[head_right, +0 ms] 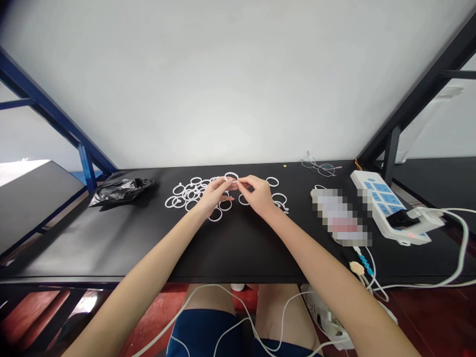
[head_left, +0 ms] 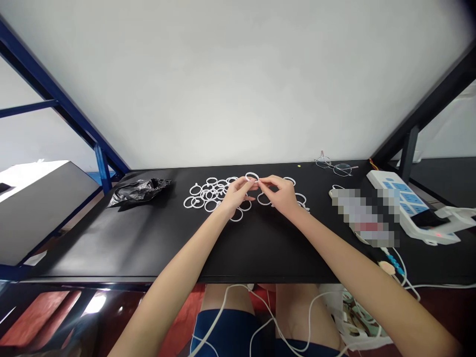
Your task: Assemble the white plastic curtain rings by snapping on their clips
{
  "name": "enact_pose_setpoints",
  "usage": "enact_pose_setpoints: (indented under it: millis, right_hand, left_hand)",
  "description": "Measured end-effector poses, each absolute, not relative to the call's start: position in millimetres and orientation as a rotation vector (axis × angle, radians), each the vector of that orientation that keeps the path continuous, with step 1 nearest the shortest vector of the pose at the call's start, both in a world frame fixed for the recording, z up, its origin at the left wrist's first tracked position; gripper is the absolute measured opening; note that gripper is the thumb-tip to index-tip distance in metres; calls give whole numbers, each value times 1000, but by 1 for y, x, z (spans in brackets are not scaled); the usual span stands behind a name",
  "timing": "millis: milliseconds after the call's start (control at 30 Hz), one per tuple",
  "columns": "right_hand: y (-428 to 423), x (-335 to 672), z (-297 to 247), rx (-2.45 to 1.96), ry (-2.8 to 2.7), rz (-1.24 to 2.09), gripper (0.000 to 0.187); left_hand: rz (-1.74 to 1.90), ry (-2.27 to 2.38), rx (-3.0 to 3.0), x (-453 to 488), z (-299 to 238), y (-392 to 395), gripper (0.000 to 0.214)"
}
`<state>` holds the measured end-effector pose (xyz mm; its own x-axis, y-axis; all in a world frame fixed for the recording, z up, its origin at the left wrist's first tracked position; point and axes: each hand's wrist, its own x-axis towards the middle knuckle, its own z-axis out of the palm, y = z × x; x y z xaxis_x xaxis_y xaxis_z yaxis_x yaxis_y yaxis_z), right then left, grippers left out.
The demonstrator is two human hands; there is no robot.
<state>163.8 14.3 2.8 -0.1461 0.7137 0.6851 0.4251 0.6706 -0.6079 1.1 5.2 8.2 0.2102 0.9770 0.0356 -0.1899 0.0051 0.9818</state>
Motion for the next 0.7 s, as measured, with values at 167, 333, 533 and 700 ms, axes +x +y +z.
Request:
enact_pose_setpoints:
  millis: [167,333,533,700]
  right_hand:
    - [17,164,1,-921,-1716,499,21]
    - [18,163,-2,-915,-1633,685,24]
    - [19,161,-1,-855,-1530,875,28]
    - [15,158,9,-870,-1441,1021,33]
  left_hand:
    - [1185,888,1160,1,7,6,34]
    - [1194,844,1159,2,5,6,33]
    - [1263,842,1098,3,4,7,34]
    - [1321,808,999,3,7,6,47]
